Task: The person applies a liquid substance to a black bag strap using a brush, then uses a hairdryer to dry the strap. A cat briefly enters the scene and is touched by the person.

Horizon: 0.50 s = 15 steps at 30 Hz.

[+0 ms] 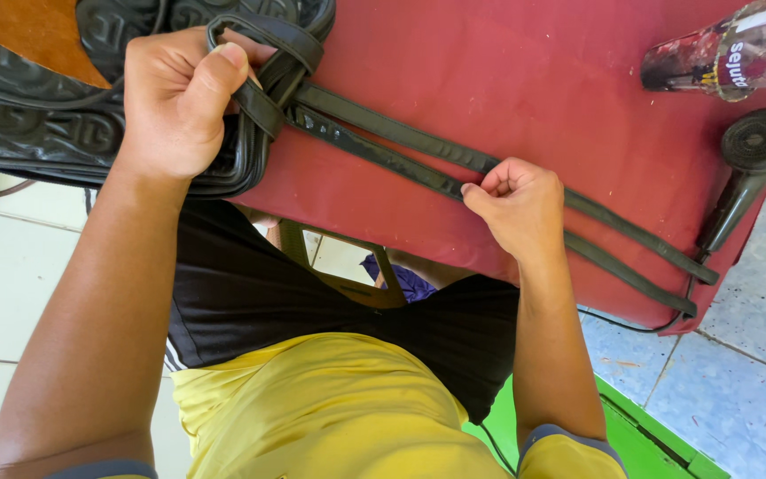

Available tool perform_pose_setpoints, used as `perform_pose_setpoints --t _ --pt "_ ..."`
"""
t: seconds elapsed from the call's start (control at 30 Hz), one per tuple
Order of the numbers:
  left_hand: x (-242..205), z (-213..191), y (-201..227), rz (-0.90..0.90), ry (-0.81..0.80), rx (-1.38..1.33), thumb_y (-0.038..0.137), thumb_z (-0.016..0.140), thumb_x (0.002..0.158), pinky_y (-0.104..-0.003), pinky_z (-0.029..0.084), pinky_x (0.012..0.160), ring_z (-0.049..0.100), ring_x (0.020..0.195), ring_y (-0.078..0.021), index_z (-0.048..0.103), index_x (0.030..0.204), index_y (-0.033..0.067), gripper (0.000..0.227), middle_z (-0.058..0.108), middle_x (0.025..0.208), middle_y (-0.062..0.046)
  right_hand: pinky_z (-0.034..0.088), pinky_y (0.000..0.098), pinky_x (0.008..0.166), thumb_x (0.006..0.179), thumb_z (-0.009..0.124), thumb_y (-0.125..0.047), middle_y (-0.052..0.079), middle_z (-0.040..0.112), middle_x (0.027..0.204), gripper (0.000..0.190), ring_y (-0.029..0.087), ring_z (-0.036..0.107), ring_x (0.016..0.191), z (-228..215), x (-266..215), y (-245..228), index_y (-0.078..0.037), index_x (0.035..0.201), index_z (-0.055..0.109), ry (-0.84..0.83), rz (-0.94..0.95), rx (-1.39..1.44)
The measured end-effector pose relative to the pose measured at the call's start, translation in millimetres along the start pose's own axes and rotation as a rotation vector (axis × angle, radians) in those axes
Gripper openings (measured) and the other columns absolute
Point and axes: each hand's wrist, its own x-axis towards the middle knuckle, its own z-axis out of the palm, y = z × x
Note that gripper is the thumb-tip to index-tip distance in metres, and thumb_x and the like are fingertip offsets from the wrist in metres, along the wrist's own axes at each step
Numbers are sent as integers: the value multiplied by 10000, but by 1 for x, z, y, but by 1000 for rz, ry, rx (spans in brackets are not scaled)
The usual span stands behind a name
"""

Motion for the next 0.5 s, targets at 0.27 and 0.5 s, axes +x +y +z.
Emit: perform_pose_setpoints --t 0.27,0.5 --pt "0 1 -4 0 -1 -36 205 546 1185 -340 526 829 738 1027 -244 579 760 14 467 633 817 -118 321 226 500 826 858 -165 -81 488 530 352 17 372 531 -1 0 -4 -151 634 564 -10 26 5" --pt "1 1 -1 10 -7 -39 175 529 1188 -345 557 866 762 1052 -259 536 728 37 481 562 745 -85 312 224 501 844 826 -114 -73 467 527 344 18 363 532 -4 1 -3 -139 628 560 -32 40 56"
